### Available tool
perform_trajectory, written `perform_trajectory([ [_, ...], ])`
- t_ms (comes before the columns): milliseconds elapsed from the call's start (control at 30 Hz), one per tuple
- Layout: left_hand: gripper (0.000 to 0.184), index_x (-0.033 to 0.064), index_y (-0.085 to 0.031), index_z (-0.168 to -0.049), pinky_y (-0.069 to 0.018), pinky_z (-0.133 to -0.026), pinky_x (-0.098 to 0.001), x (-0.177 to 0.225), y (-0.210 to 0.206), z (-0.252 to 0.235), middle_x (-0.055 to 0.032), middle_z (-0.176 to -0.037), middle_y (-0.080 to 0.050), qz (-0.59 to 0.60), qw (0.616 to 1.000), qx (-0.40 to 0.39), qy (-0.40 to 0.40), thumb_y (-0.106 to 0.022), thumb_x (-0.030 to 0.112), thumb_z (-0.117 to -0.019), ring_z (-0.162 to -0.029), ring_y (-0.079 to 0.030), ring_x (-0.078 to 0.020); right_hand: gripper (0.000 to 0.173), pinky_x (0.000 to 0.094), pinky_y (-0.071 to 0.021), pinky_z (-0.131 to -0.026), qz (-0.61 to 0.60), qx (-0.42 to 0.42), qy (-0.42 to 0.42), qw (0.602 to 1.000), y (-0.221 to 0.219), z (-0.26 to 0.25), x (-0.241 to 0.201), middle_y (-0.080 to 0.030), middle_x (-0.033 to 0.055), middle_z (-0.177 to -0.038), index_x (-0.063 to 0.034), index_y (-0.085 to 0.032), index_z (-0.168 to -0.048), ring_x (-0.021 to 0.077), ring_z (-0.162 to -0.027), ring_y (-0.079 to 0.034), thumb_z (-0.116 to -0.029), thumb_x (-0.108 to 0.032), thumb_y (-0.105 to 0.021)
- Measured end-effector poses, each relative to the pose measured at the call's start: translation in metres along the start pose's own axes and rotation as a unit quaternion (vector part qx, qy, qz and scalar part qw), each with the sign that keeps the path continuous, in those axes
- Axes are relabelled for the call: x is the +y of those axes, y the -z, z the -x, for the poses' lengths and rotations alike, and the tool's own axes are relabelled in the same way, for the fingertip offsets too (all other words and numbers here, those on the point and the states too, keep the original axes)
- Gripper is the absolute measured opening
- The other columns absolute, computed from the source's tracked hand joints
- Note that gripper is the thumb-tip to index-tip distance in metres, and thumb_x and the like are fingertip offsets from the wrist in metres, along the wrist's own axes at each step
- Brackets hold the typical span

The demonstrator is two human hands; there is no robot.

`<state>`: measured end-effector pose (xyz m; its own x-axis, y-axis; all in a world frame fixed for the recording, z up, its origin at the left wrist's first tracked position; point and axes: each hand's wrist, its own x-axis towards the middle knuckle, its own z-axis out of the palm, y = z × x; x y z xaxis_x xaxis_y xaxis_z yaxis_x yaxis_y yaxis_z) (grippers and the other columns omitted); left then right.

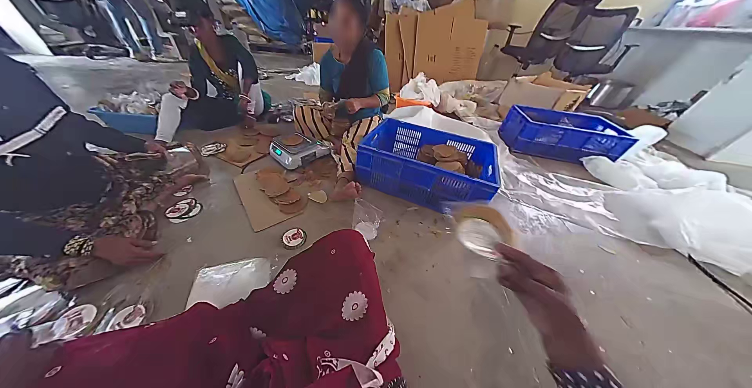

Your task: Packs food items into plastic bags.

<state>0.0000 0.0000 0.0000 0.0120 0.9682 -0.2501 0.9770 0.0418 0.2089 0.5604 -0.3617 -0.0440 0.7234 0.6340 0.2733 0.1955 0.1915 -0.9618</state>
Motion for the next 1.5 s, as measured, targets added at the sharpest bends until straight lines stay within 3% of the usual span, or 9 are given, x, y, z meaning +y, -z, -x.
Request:
perform_trajectory([
  [100, 0.048, -0.0113, -0.053, -0.136, -0.0458, -0.107, -0.051, 0.019, -0.025, 0.01, -0.03, -0.132, -0.06, 0.259, 0.933, -0.002, -0.249, -0.06, 0.022, -0.1021, -0.124, -0.059, -0.039, 0.03, 0.0216, -0.0567, -0.069, -0.066, -0.197, -0.029, 0.978, -0.105, -0.026, -0.014, -0.074, -0.0014, -0.112, -0.0091, -0.074, -0.119, 0.0041, -0.078, -0.067, -0.0897, -0.01, -0.069],
  [167, 0.05, 0.0033, -0.058, -0.135, -0.0582, -0.097, -0.0387, 0.048, -0.052, 0.02, -0.0085, -0.123, -0.07, 0.499, 0.81, -0.129, -0.279, -0.048, 0.044, -0.1063, -0.112, -0.069, -0.021, 0.028, 0.0205, -0.0575, -0.071, -0.105, -0.332, -0.056, 0.936, -0.156, -0.031, -0.024, -0.075, -0.0002, -0.112, -0.0106, -0.076, -0.119, 0.0034, -0.08, -0.068, -0.0913, -0.009, -0.073],
  [267, 0.096, 0.0054, -0.06, -0.137, -0.0581, -0.095, -0.051, 0.082, -0.067, 0.02, -0.0144, -0.126, -0.07, 0.651, 0.61, -0.349, -0.286, -0.046, 0.085, -0.0854, -0.114, -0.069, -0.0306, 0.03, 0.0191, -0.059, -0.073, -0.103, -0.481, -0.103, 0.864, -0.212, -0.034, -0.04, -0.076, -0.0015, -0.11, -0.0126, -0.077, -0.119, 0.0024, -0.085, -0.07, -0.0918, -0.003, -0.07],
  [400, 0.055, 0.0139, -0.074, -0.117, -0.0601, -0.085, -0.0294, 0.101, -0.082, 0.019, -0.0021, -0.108, -0.076, 0.696, 0.513, -0.414, -0.285, -0.071, 0.06, -0.087, -0.097, -0.072, -0.0103, 0.03, 0.0183, -0.0592, -0.082, -0.049, -0.613, -0.14, 0.776, -0.251, -0.046, -0.043, -0.075, -0.0042, -0.111, -0.0121, -0.076, -0.119, 0.0015, -0.094, -0.07, -0.0946, 0.001, -0.064],
  [467, 0.017, 0.0187, -0.079, -0.099, -0.0615, -0.08, -0.0252, 0.107, -0.086, 0.024, 0.0019, -0.095, -0.078, 0.694, 0.52, -0.427, -0.256, -0.081, 0.029, -0.0853, -0.087, -0.073, -0.0056, 0.03, 0.0185, -0.0589, -0.085, -0.028, -0.638, -0.149, 0.755, -0.266, -0.052, -0.039, -0.076, -0.0044, -0.11, -0.0096, -0.075, -0.119, 0.0014, -0.096, -0.071, -0.095, 0.004, -0.062],
  [600, 0.022, 0.0088, -0.076, -0.1, -0.065, -0.079, -0.0349, 0.106, -0.095, 0.026, -0.0081, -0.096, -0.078, 0.688, 0.543, -0.443, -0.186, -0.079, -0.001, -0.0813, -0.087, -0.076, -0.0162, 0.031, 0.0176, -0.0585, -0.084, -0.005, -0.66, -0.155, 0.735, -0.285, -0.066, -0.031, -0.076, -0.0036, -0.108, -0.0078, -0.075, -0.118, 0.0011, -0.094, -0.07, -0.0955, 0.006, -0.059],
  [867, 0.026, 0.0059, -0.074, -0.101, -0.064, -0.081, -0.0315, 0.097, -0.09, 0.023, -0.0076, -0.096, -0.078, 0.71, 0.577, -0.362, -0.18, -0.075, -0.009, -0.0795, -0.087, -0.076, -0.0141, 0.028, 0.0207, -0.0594, -0.086, -0.039, -0.671, -0.161, 0.722, -0.309, -0.079, -0.016, -0.074, -0.0002, -0.113, -0.0063, -0.075, -0.114, 0.0052, -0.097, -0.07, -0.0927, 0.007, -0.063],
  [1133, 0.024, 0.0008, -0.072, -0.101, -0.0639, -0.082, -0.0325, 0.093, -0.083, 0.003, -0.01, -0.094, -0.077, 0.735, 0.6, -0.281, -0.141, -0.073, -0.011, -0.081, -0.086, -0.075, -0.016, 0.025, 0.0215, -0.0598, -0.078, -0.017, -0.574, -0.159, 0.803, -0.329, -0.09, 0.007, -0.076, 0.0039, -0.106, -0.0119, -0.076, -0.111, 0.0076, -0.088, -0.071, -0.087, -0.004, -0.075],
  [1500, 0.018, -0.0065, -0.065, -0.104, -0.0651, -0.073, -0.0388, 0.08, -0.063, -0.09, -0.0153, -0.091, -0.074, 0.802, 0.595, -0.047, 0.026, -0.069, -0.012, -0.0876, -0.079, -0.075, -0.0237, 0.022, 0.0278, -0.0591, -0.074, 0.021, -0.399, -0.257, 0.88, -0.423, -0.126, 0.117, -0.073, 0.0058, -0.115, -0.0057, -0.067, -0.12, 0.0143, -0.092, -0.071, -0.1017, -0.009, -0.055],
])
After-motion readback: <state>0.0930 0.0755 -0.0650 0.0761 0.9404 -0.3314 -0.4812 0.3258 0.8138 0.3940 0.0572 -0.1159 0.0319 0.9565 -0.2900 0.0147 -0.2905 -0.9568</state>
